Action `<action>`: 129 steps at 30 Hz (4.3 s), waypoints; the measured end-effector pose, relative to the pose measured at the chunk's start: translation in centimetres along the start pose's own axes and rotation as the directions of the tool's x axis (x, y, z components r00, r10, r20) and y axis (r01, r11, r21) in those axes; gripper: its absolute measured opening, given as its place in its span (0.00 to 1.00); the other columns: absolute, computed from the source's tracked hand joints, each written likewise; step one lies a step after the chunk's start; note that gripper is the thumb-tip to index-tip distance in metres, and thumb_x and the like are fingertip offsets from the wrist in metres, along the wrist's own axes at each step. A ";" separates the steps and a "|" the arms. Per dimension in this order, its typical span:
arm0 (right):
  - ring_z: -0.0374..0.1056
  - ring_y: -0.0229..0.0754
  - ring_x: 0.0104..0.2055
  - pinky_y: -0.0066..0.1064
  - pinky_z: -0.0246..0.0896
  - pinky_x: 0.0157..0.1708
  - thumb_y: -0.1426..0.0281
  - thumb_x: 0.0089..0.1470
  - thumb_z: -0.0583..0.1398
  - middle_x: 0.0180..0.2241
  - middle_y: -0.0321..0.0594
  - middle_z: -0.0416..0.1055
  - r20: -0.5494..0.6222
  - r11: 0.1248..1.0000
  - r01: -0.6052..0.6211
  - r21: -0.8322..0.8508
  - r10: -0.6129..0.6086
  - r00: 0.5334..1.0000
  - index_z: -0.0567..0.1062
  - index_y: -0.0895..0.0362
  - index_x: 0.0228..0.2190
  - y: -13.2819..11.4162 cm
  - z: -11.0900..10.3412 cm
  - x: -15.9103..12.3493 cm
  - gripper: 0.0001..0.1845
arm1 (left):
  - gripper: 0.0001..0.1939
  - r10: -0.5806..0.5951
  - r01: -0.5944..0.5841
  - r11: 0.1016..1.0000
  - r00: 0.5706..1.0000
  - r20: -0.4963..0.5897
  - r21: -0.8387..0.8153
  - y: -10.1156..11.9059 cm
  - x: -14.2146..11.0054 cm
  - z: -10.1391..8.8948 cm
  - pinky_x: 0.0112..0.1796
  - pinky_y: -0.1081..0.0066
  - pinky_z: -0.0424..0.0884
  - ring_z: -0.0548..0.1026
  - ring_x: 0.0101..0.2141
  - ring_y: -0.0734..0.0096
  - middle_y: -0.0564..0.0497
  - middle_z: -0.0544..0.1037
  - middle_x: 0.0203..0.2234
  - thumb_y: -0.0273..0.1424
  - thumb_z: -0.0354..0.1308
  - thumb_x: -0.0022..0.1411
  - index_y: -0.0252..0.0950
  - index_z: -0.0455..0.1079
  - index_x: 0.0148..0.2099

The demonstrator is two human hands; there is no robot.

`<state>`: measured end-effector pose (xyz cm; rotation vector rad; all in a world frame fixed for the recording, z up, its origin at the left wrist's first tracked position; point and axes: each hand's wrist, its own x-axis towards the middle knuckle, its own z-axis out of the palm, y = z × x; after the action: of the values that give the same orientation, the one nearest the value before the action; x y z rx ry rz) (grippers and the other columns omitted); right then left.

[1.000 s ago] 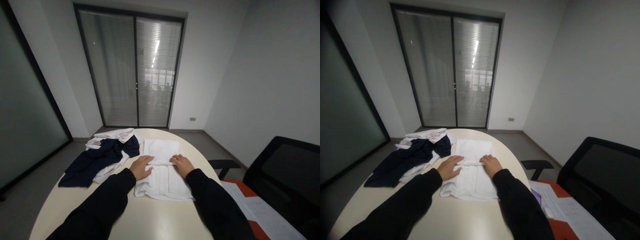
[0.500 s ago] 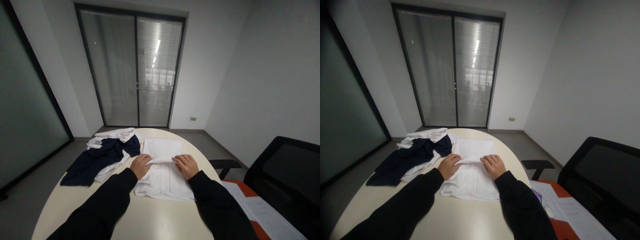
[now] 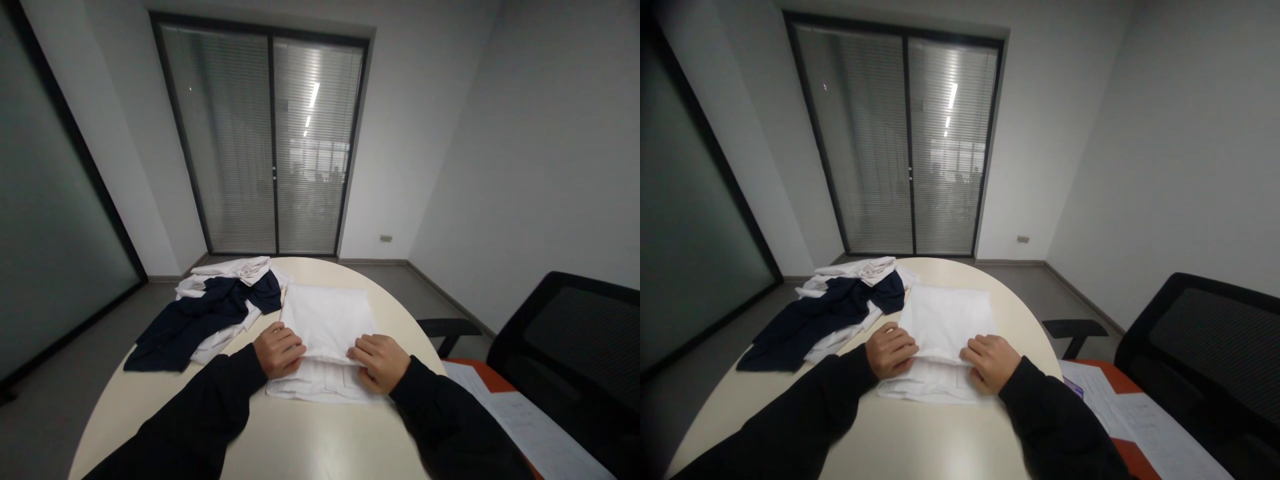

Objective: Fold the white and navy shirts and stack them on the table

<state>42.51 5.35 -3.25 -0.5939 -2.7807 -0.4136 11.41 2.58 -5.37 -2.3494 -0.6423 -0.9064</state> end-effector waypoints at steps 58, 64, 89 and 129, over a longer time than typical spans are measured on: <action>0.65 0.40 0.24 0.29 0.55 0.26 0.49 0.51 0.57 0.19 0.37 0.69 0.334 0.275 -0.834 0.478 0.821 0.463 0.68 0.55 0.22 4.4 4.1 -3.3 0.22 | 0.39 -0.102 0.350 0.889 0.780 0.617 -0.295 1.7 -2.0 -1.5 0.59 0.34 0.39 0.43 0.66 0.39 0.45 0.47 0.69 0.57 0.44 0.61 0.48 0.49 0.69; 0.65 0.41 0.26 0.31 0.56 0.28 0.53 0.54 0.52 0.20 0.36 0.66 0.226 0.343 -0.781 0.522 0.828 0.514 0.65 0.54 0.24 5.4 5.4 -2.3 0.18 | 0.43 -0.084 0.338 0.895 0.768 0.636 -0.290 1.8 -1.7 -1.6 0.59 0.34 0.40 0.44 0.66 0.39 0.43 0.48 0.68 0.60 0.47 0.58 0.48 0.48 0.69; 0.38 0.56 0.70 0.49 0.40 0.65 0.49 0.58 0.54 0.68 0.46 0.47 0.155 0.779 -0.558 0.284 0.537 0.829 0.60 0.52 0.63 5.8 3.3 1.0 0.36 | 0.28 -0.107 0.372 0.877 0.768 0.631 -0.304 2.9 -1.9 -1.5 0.59 0.39 0.49 0.43 0.66 0.41 0.51 0.46 0.69 0.49 0.44 0.66 0.52 0.57 0.66; 0.39 0.55 0.69 0.54 0.32 0.65 0.52 0.63 0.47 0.68 0.42 0.47 0.210 0.828 -0.540 0.151 0.507 0.836 0.55 0.48 0.65 7.3 8.3 7.4 0.33 | 0.33 -0.563 0.634 0.764 0.565 0.603 0.120 -3.8 3.4 7.6 0.61 0.47 0.49 0.42 0.67 0.44 0.39 0.41 0.69 0.42 0.48 0.66 0.35 0.51 0.69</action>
<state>37.51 17.08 -7.04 -1.3412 -2.5945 0.0455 14.93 10.99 -6.58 -2.5493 -1.8016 -0.3825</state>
